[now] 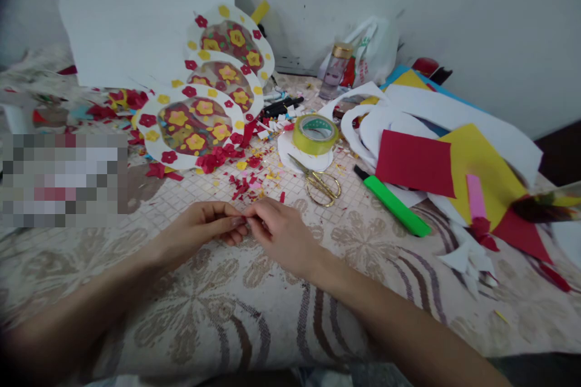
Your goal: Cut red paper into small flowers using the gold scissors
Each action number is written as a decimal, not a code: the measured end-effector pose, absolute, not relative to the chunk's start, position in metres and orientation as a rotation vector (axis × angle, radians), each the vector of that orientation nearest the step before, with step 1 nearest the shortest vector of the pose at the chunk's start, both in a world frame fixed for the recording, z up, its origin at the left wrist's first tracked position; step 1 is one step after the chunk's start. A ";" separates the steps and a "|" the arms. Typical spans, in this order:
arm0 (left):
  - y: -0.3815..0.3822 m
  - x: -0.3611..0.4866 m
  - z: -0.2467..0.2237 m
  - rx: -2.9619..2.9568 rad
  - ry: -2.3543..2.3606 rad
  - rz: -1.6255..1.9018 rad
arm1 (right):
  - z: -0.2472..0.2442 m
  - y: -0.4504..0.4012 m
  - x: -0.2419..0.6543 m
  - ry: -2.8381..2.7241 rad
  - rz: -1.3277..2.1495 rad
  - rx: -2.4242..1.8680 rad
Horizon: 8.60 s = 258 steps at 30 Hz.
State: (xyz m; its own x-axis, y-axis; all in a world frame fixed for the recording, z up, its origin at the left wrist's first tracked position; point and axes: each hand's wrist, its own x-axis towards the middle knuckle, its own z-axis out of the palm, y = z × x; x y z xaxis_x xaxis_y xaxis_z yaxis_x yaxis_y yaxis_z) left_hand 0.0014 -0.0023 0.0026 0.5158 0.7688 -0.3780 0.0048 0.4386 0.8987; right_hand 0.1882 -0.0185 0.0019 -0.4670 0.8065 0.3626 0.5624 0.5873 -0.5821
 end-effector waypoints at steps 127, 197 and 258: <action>-0.002 0.002 0.005 1.335 0.961 0.574 | 0.003 -0.012 0.187 -1.688 1.397 -1.173; -0.007 0.007 0.000 1.080 0.862 0.587 | -0.005 -0.014 0.182 -1.837 1.125 -1.187; -0.005 0.007 -0.001 1.260 0.908 0.593 | -0.002 -0.015 0.175 -1.921 0.959 -1.300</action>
